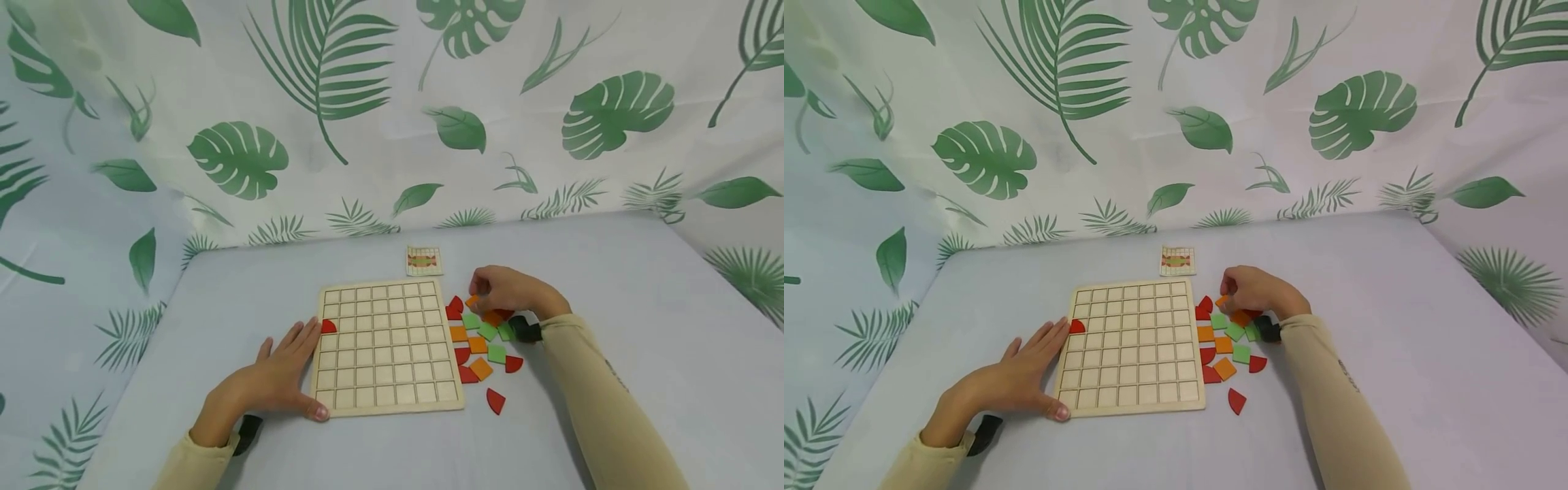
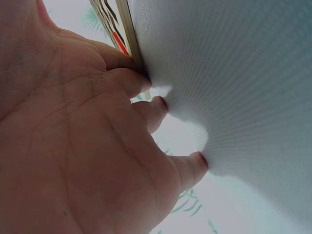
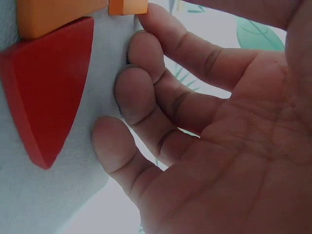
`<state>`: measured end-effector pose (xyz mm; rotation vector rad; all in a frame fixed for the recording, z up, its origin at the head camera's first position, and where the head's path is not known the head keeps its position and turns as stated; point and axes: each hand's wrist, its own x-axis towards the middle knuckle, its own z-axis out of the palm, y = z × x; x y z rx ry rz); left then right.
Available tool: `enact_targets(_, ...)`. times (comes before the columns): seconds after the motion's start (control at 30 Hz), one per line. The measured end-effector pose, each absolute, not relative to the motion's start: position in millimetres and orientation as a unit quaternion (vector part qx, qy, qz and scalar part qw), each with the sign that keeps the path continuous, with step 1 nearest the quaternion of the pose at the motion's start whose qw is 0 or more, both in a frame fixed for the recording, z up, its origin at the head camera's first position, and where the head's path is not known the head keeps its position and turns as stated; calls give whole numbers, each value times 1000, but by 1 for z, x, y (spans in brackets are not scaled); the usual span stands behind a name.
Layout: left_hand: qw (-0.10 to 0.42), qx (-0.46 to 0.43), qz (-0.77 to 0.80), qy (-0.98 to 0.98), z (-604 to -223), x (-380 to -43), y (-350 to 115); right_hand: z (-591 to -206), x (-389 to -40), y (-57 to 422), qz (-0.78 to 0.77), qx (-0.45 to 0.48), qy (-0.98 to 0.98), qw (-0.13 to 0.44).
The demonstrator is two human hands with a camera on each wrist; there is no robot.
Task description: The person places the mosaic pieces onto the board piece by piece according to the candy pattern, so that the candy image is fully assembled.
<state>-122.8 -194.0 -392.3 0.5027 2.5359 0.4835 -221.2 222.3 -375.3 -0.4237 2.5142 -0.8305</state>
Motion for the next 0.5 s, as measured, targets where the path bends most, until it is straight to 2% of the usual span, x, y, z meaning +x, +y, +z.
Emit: enact_targets(0.5, 254, 187, 186, 930, -397, -123, -198, -382, -223, 223, -295, -125, 929, 184)
